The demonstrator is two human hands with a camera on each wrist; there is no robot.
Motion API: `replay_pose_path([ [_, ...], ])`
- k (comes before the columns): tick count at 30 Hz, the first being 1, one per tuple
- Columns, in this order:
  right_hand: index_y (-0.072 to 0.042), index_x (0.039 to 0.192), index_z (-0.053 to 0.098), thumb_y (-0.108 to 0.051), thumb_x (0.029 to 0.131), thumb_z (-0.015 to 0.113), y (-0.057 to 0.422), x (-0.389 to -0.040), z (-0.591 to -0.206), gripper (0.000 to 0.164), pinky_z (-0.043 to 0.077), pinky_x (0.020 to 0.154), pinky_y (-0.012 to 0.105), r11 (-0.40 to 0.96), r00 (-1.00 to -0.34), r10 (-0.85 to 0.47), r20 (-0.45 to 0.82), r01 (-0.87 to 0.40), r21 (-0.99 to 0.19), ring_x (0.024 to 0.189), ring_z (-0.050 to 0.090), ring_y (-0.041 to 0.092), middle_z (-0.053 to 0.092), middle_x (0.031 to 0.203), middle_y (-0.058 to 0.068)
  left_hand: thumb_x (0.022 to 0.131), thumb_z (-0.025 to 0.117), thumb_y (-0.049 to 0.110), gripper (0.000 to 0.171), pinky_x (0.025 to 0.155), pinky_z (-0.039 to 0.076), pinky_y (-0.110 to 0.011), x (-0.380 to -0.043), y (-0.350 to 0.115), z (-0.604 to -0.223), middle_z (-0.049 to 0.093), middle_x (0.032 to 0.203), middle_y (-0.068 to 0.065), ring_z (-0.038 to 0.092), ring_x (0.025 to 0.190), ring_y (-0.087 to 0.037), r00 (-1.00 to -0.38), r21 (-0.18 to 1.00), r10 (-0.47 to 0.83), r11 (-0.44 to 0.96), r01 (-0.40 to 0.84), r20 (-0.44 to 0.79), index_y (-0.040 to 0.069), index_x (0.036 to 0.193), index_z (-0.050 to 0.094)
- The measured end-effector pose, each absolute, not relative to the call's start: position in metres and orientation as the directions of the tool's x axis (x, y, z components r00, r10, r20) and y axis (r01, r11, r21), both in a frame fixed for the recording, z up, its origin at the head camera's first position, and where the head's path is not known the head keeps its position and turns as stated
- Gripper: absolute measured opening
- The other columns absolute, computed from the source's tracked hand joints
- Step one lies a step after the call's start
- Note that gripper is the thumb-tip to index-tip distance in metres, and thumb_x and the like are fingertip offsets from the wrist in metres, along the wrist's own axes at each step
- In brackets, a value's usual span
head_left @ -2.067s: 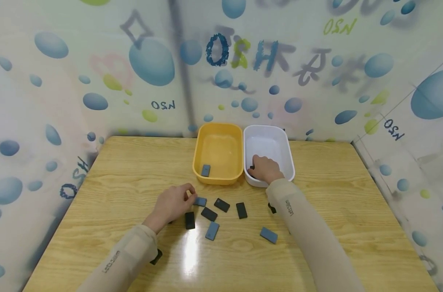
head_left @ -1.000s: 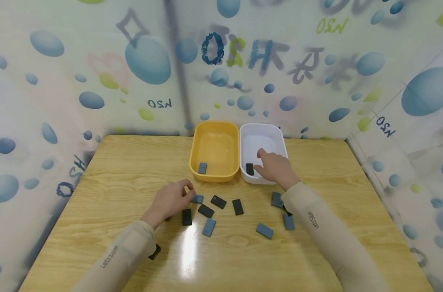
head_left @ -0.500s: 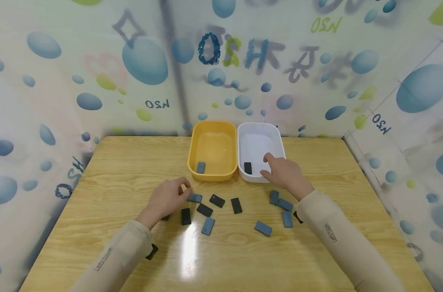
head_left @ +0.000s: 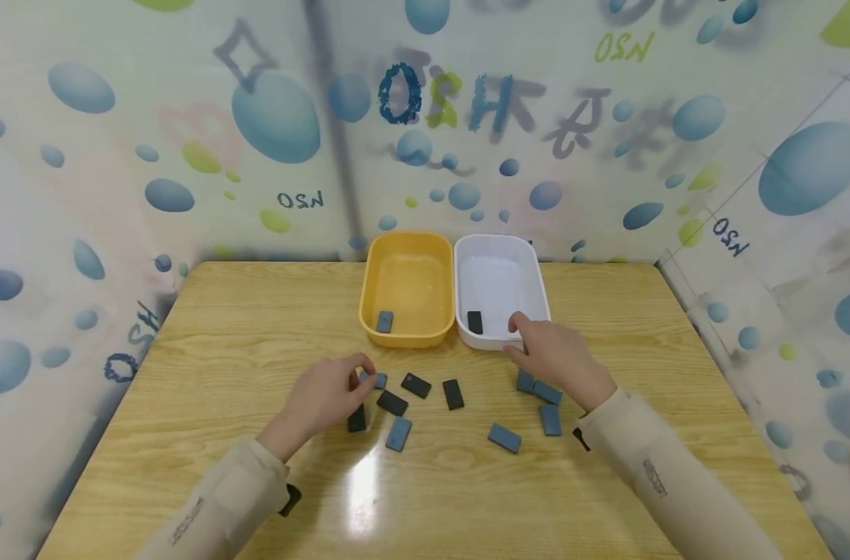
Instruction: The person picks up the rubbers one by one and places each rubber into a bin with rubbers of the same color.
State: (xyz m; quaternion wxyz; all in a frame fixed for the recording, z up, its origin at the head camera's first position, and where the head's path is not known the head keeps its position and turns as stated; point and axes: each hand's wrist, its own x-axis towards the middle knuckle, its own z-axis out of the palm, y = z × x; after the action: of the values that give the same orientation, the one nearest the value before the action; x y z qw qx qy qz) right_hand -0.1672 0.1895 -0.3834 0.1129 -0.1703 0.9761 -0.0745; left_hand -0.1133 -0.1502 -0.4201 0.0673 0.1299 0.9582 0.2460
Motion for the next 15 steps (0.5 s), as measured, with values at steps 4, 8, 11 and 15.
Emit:
replay_pose_path([
  [4, -0.008, 0.118, 0.054, -0.034, 0.096, 0.059, 0.19, -0.158, -0.386, 0.034, 0.035, 0.047, 0.027, 0.925, -0.91, -0.367, -0.194, -0.333, -0.185, 0.051, 0.047, 0.013, 0.055, 0.066, -0.002, 0.096, 0.061, 0.033, 0.015, 0.048, 0.04, -0.025, -0.109, -0.147, -0.421, 0.06, 0.065, 0.01, 0.047, 0.047, -0.007, -0.955, 0.485, 0.292, 0.844, 0.23, -0.055, 0.021, 0.102, 0.067],
  [8, -0.009, 0.117, 0.055, -0.033, 0.096, 0.06, 0.189, -0.15, -0.39, 0.033, 0.035, 0.046, 0.027, 0.919, -0.904, -0.377, -0.2, -0.338, -0.204, 0.05, 0.046, 0.012, 0.052, 0.064, -0.003, 0.095, 0.061, 0.033, 0.014, 0.048, 0.039, -0.025, -0.105, -0.144, -0.422, 0.058, 0.064, 0.01, 0.046, 0.047, -0.007, -0.953, 0.491, 0.297, 0.839, 0.233, -0.056, 0.021, 0.101, 0.067],
  [11, -0.009, 0.117, 0.055, -0.032, 0.095, 0.061, 0.188, -0.146, -0.394, 0.032, 0.035, 0.047, 0.027, 0.913, -0.9, -0.388, -0.199, -0.346, -0.216, 0.051, 0.046, 0.011, 0.053, 0.064, -0.004, 0.095, 0.062, 0.034, 0.014, 0.048, 0.038, -0.025, -0.104, -0.142, -0.424, 0.055, 0.061, 0.011, 0.045, 0.047, -0.007, -0.952, 0.481, 0.3, 0.845, 0.235, -0.062, 0.022, 0.101, 0.068],
  [15, -0.008, 0.118, 0.056, -0.032, 0.094, 0.062, 0.183, -0.145, -0.399, 0.034, 0.038, 0.05, 0.027, 0.912, -0.894, -0.392, -0.218, -0.346, -0.221, 0.057, 0.048, 0.011, 0.054, 0.07, -0.004, 0.094, 0.062, 0.034, 0.014, 0.046, 0.036, -0.024, -0.103, -0.14, -0.428, 0.053, 0.059, 0.012, 0.044, 0.045, -0.007, -0.95, 0.462, 0.301, 0.856, 0.232, -0.079, 0.023, 0.101, 0.068],
])
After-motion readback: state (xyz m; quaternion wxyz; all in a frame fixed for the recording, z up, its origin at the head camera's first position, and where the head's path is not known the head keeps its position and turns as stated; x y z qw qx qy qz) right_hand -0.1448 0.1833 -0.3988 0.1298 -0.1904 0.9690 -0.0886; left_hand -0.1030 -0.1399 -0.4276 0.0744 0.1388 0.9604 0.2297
